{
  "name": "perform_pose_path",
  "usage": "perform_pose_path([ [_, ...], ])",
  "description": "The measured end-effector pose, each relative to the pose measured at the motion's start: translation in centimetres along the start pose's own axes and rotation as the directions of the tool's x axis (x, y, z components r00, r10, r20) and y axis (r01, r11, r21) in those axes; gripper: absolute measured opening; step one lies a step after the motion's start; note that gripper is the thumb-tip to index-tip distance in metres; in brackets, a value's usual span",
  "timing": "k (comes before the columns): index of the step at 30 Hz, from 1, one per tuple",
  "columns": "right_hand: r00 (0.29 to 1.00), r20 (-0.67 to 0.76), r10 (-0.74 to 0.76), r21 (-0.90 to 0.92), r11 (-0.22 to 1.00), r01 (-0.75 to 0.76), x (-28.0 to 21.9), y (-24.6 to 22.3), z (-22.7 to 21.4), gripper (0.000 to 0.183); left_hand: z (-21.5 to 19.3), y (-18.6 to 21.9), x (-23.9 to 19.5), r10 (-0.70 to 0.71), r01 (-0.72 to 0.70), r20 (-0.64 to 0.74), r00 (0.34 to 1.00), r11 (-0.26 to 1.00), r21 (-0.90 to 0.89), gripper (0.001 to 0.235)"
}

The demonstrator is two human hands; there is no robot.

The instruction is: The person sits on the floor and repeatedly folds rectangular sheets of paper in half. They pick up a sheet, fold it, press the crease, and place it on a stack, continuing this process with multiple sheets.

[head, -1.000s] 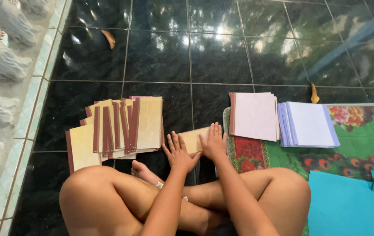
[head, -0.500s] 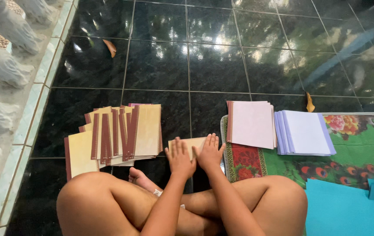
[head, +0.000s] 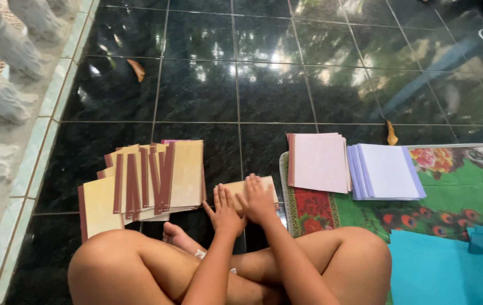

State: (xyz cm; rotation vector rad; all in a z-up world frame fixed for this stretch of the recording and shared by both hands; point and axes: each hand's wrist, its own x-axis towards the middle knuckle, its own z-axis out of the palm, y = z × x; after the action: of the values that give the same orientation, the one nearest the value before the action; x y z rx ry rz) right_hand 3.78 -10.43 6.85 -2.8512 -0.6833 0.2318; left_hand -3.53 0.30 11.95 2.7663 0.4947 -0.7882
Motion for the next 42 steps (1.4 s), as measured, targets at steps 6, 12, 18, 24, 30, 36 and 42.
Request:
perform_pose_path([
  [6, 0.980, -0.098, 0.171, -0.075, 0.981, -0.178, 1.0, 4.5, 3.5, 0.083, 1.3, 1.0, 1.1, 0.089, -0.109, -0.264, 0.961, 0.992, -0.061, 0.100],
  [12, 0.977, -0.188, 0.098, -0.247, 0.958, -0.144, 0.2, 5.0, 5.7, 0.080, 3.4, 2.0, 3.8, 0.346, -0.353, -0.301, 0.888, 0.935, 0.036, 0.104],
  [18, 0.968, -0.146, 0.203, -0.154, 0.962, -0.225, 0.3, 4.5, 4.9, 0.083, 0.9, 0.8, 0.9, -0.030, -0.002, -0.230, 0.973, 0.991, -0.137, 0.107],
  [24, 0.986, -0.162, -0.033, -0.071, 0.997, 0.022, 0.7, 1.6, 4.0, 0.075, 2.8, 0.7, 2.6, -0.057, 0.040, -0.137, 0.989, 0.991, -0.128, 0.092],
  [30, 0.974, 0.153, -0.168, 0.157, 0.977, 0.144, -0.4, -0.8, 0.9, 0.073, 1.3, 0.1, 1.8, -0.009, 0.006, -0.033, 0.999, 0.993, -0.117, 0.102],
  [36, 0.968, -0.096, 0.230, -0.139, 0.960, -0.242, -0.3, 3.6, 0.6, 0.079, 0.9, 0.0, 0.6, -0.003, -0.022, -0.143, 0.990, 0.985, -0.169, 0.103],
  [42, 0.957, -0.052, 0.285, -0.131, 0.948, -0.290, -0.2, 3.9, 0.5, 0.081, 2.8, 0.8, 2.6, 0.094, -0.214, -0.585, 0.805, 0.967, -0.139, 0.098],
])
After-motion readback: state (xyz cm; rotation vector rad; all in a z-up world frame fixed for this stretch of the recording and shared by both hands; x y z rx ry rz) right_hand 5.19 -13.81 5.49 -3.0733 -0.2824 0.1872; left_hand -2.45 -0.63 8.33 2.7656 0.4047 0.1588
